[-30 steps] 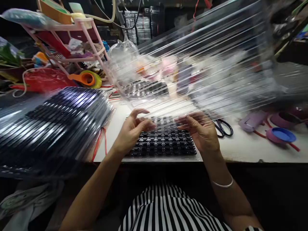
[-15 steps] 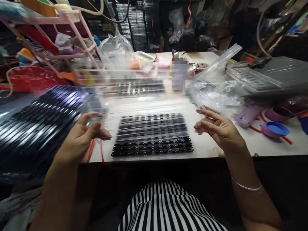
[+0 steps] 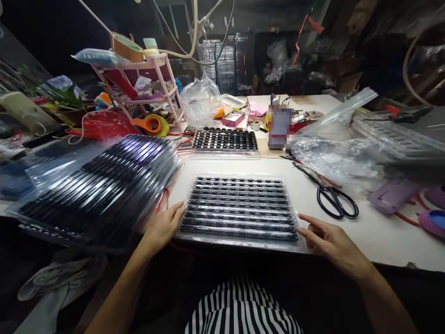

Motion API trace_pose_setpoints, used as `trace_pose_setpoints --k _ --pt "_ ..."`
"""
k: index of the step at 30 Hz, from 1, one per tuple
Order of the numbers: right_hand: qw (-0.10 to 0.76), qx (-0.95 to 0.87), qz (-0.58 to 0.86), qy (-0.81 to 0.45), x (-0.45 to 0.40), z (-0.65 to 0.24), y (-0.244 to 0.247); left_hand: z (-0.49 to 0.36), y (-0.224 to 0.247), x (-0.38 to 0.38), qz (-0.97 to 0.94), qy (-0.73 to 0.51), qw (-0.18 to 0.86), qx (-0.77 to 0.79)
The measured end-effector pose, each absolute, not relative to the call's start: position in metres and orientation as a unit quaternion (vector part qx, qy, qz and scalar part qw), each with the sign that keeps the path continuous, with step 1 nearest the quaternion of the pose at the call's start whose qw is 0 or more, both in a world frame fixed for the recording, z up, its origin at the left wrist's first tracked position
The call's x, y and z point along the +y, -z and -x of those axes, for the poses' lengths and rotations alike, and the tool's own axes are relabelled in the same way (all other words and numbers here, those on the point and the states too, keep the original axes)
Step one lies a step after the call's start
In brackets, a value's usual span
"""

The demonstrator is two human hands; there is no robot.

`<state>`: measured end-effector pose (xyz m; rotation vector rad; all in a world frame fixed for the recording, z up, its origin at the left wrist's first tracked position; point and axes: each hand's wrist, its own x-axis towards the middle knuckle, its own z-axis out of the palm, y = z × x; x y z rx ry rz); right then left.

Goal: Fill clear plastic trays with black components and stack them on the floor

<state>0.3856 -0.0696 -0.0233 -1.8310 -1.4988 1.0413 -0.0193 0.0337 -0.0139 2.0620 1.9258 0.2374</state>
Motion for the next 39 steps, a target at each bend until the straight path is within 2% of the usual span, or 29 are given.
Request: trace_pose_setpoints --k 3,6,8,11,14,20,24,28,32,36,39 --pt "0.258 -0.601 0.727 -0.210 -0.058 -0.385 0.014 0.013 0.002 0.040 -0.711 -0.078 0.099 0.691" --pt "0.261 -0.686 0.678 -0.031 -0.032 -0.367 0.006 -0.014 -0.005 0.050 -0.754 -0.098 0.039 0.649" --pt "0.187 -0.783 0.594 0.001 -0.013 -0.347 0.008 -0.038 -0.001 0.056 -0.815 -0.087 0.006 0.573" --pt "0.055 -0.847 0.528 -0.031 0.009 -0.322 0.019 -0.065 0.017 0.061 -0.867 -0.024 0.004 0.497" --pt "0.002 -0.857 0.509 -0.076 0.019 -0.313 0.027 -0.072 0.032 0.062 -0.874 0.005 0.014 0.486" --pt "0.027 -0.844 0.534 -0.051 0.037 -0.311 0.029 -0.068 0.031 0.066 -0.876 -0.006 0.019 0.482" --pt "0.055 -0.847 0.529 -0.021 0.038 -0.321 0.040 -0.042 0.033 0.072 -0.885 -0.040 0.073 0.458" --pt "0.120 -0.814 0.569 0.005 0.011 -0.350 0.055 -0.002 0.047 0.060 -0.831 -0.165 0.154 0.509" --pt "0.169 -0.809 0.562 -0.034 -0.032 -0.377 0.059 0.022 0.048 0.026 -0.784 -0.261 0.230 0.514" --pt "0.177 -0.832 0.508 -0.136 -0.072 -0.405 0.047 0.040 0.035 -0.007 -0.836 -0.177 0.266 0.445" --pt "0.138 -0.847 0.483 -0.175 -0.094 -0.419 0.042 0.050 0.038 -0.020 -0.892 -0.102 0.181 0.402"
